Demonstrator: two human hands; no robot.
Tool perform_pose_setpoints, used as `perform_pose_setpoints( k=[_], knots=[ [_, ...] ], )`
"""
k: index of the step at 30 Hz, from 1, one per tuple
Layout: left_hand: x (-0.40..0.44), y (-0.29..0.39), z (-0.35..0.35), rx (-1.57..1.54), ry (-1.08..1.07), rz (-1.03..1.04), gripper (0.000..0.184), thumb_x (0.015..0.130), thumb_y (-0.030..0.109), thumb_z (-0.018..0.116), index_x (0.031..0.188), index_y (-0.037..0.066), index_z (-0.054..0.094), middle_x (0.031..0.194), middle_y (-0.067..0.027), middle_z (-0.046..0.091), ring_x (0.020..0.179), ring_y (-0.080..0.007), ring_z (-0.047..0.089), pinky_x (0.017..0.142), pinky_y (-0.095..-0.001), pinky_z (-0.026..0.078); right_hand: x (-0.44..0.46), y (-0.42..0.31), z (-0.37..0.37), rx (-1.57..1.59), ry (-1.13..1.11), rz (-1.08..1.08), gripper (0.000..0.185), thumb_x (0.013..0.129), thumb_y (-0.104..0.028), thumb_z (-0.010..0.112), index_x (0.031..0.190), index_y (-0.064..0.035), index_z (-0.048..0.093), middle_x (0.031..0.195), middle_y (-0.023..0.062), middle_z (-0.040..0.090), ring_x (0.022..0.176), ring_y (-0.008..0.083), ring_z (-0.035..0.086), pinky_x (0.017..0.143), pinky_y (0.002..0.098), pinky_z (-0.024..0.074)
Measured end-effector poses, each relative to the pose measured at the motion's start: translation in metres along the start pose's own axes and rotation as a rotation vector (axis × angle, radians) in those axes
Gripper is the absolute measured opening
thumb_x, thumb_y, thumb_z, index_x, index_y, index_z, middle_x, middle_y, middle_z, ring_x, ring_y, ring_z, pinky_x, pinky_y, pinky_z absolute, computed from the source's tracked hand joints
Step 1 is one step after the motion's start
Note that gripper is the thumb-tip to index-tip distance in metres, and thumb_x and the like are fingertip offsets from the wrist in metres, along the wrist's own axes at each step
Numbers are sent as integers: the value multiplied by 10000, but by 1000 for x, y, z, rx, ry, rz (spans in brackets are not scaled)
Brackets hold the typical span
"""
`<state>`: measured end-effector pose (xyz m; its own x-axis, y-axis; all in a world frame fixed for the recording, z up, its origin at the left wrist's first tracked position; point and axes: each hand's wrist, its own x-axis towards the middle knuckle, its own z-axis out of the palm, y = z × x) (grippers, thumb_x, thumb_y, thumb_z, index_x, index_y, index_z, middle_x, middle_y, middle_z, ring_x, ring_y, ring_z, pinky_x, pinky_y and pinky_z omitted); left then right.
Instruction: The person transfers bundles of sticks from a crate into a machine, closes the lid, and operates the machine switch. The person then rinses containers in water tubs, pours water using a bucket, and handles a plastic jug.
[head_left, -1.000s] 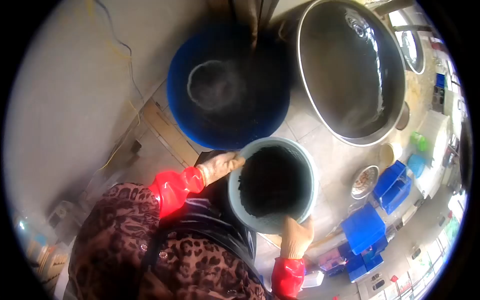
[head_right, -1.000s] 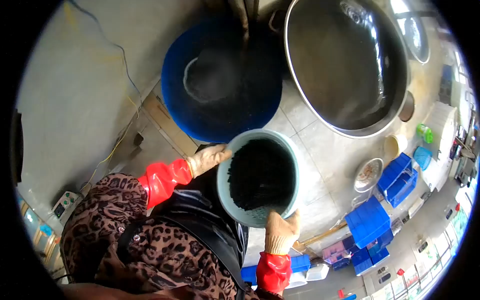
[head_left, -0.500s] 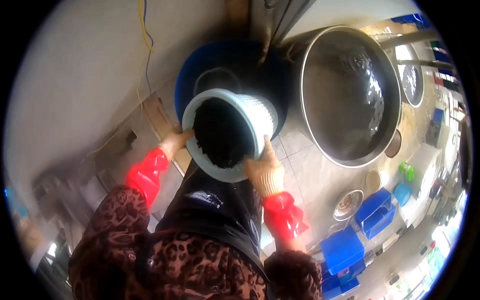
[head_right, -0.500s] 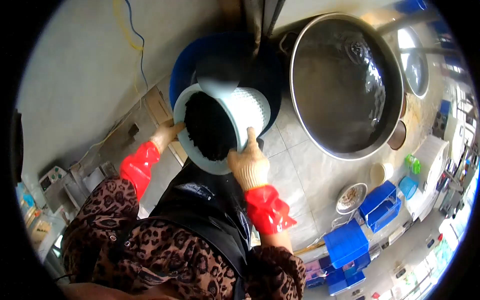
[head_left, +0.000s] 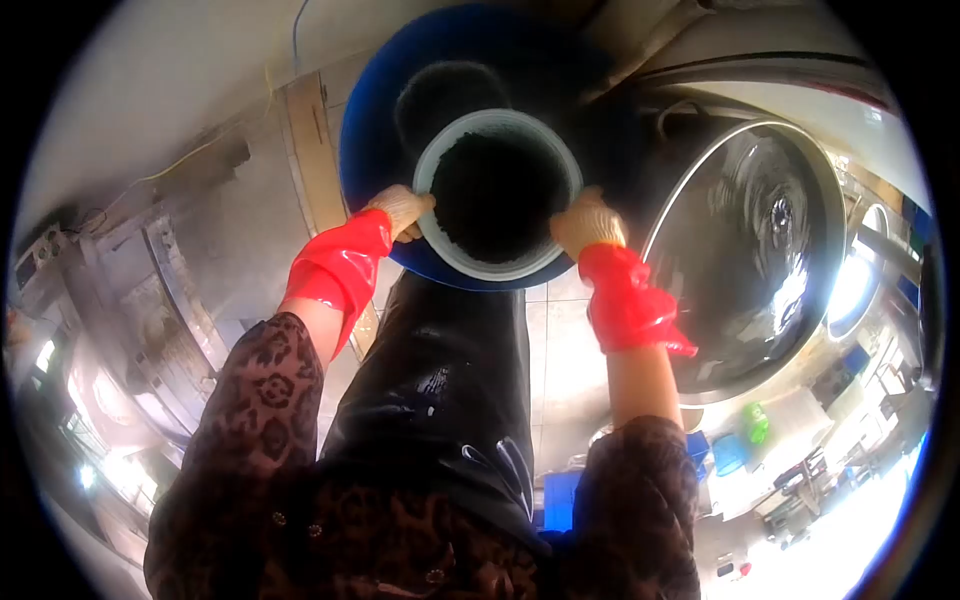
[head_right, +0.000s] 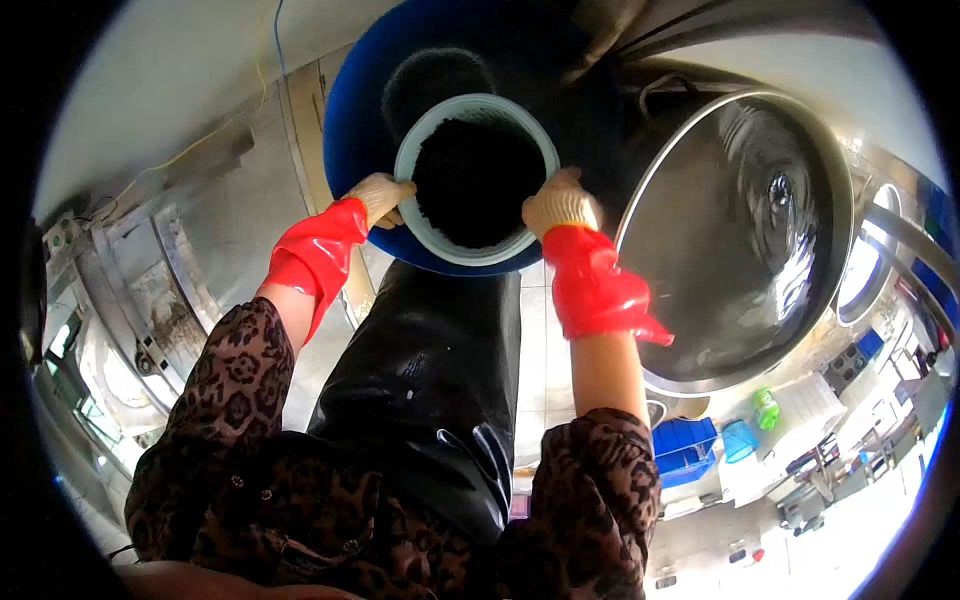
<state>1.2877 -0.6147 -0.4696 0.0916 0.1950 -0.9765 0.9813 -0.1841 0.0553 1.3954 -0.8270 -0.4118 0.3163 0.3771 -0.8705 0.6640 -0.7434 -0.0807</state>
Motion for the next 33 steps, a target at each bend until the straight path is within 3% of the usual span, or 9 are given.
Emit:
perform_pose_setpoints(
  k=[2, 3, 7, 13, 18, 20, 24, 27, 33],
  knots=[
    [5, -22, 5, 96, -37, 29, 411, 756, 323, 445, 860, -61, 545, 742, -167, 586, 638, -252, 583, 578, -319, 460, 2, -9, -11, -350, -152, -237, 252, 730, -178, 498, 844, 34, 573, 887, 198, 565, 814, 340, 560, 669, 403, 467],
    [-26, -94, -18, 204, -68, 53, 398, 762, 315, 435, 838, -54, 564, 735, -162, 595, 644, -244, 582, 592, -313, 442, -26, -84, 5, -231, -109, -146, 234, 735, -164, 487, 843, 23, 579, 893, 190, 567, 822, 333, 560, 672, 399, 468],
    [-24, -105, -5, 347, 20, 162, 294, 749, 245, 421, 810, 10, 588, 722, -167, 587, 680, -283, 574, 638, -352, 432, 6, -107, 30, 238, 80, 251, 202, 755, -109, 444, 840, -24, 606, 917, 159, 574, 857, 307, 558, 682, 384, 473],
    [-22, -142, 31, 486, 314, 399, 325, 773, 277, 408, 888, 10, 555, 890, -181, 561, 867, -328, 516, 767, -377, 389, 19, -124, 66, 214, 180, 436, 240, 769, -129, 431, 950, -43, 563, 983, 152, 543, 901, 272, 545, 682, 387, 471],
    [-32, -151, 33, 351, 40, 481, 329, 770, 305, 418, 924, 47, 554, 881, -165, 562, 788, -268, 552, 743, -315, 407, 54, -117, 108, 263, 126, 441, 319, 741, -142, 499, 1045, -47, 491, 1041, 149, 518, 943, 284, 521, 749, 374, 439],
    [-60, -152, 18, 341, 20, 482, 323, 771, 288, 432, 941, 39, 547, 867, -153, 567, 747, -235, 558, 710, -298, 416, 19, -132, 102, 641, 383, 445, 382, 731, -168, 495, 1082, -26, 447, 1017, 154, 525, 917, 303, 525, 762, 367, 429],
    [-129, -162, -5, 8, -57, 488, 309, 774, 165, 483, 1029, -11, 491, 824, -65, 562, 696, -131, 536, 604, -244, 431, -29, -176, 186, 646, 944, 365, 344, 706, -194, 527, 1017, -49, 509, 893, 175, 562, 805, 306, 554, 742, 357, 435],
    [-171, -182, -26, -324, -130, 546, 222, 793, 166, 490, 962, 21, 494, 706, -33, 514, 627, -114, 517, 519, -215, 411, -171, -206, 151, 1108, 922, 633, 175, 714, -205, 515, 801, -79, 600, 817, 176, 567, 799, 331, 538, 706, 380, 437],
    [-294, -199, -58, 23, 125, 410, 160, 769, 230, 435, 826, 84, 468, 582, -39, 477, 426, -143, 420, 389, -266, 333, -338, -226, 270, 1303, 424, 962, 378, 718, -354, 442, 836, -29, 594, 868, 177, 569, 850, 318, 533, 755, 382, 411]
  ],
)
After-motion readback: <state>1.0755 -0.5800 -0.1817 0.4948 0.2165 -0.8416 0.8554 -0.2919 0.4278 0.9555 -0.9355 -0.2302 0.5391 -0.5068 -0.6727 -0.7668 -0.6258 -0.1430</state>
